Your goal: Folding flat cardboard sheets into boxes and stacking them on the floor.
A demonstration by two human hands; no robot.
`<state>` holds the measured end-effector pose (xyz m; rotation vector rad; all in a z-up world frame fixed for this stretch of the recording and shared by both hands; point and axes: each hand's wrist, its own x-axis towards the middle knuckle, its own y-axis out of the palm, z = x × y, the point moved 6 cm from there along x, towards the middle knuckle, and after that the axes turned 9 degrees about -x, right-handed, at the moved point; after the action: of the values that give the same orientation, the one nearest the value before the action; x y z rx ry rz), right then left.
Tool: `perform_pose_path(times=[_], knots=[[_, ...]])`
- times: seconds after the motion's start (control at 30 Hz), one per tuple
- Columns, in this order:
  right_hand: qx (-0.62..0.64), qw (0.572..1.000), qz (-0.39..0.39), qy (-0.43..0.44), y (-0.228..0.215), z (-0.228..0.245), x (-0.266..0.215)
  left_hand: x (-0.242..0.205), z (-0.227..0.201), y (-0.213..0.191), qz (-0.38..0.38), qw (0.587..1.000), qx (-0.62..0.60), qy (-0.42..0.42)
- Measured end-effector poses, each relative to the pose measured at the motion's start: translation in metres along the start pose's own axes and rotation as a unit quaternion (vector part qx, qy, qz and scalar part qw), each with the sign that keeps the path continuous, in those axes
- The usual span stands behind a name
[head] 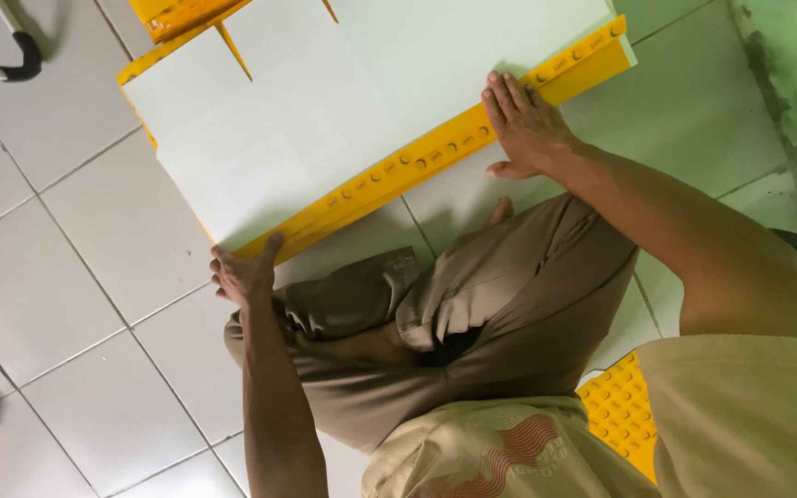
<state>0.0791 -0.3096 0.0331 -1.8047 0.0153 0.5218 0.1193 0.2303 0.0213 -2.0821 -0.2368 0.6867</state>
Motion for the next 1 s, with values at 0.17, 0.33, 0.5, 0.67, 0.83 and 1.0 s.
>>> perform_pose_path(times=[0.17, 0.33, 0.5, 0.67, 0.83, 1.0], knots=[[0.096, 0.99, -0.059, 0.079, 0.006, -0.071, -0.031, 0.012, 0.013, -0.007, 0.04, 0.997, -0.022, 0.058], [0.13, 0.968, -0.159, 0.145, 0.009, -0.091, -0.042, -0.003, -0.002, -0.039, 0.081, 0.986, -0.138, 0.045], [0.151, 0.95, -0.193, 0.193, 0.01, -0.093, -0.042, 0.01, 0.019, -0.042, 0.111, 0.973, -0.197, 0.04], [0.173, 0.931, -0.033, 0.321, 0.021, -0.136, -0.049, 0.017, 0.026, -0.045, 0.15, 0.972, -0.182, 0.012], [0.174, 0.914, 0.063, 0.36, 0.001, -0.138, -0.047, 0.012, 0.017, -0.045, 0.075, 0.996, -0.022, 0.052], [0.223, 0.869, 0.098, 0.431, -0.007, -0.13, -0.045, -0.048, -0.054, 0.016, -0.089, 0.95, 0.1, 0.281]])
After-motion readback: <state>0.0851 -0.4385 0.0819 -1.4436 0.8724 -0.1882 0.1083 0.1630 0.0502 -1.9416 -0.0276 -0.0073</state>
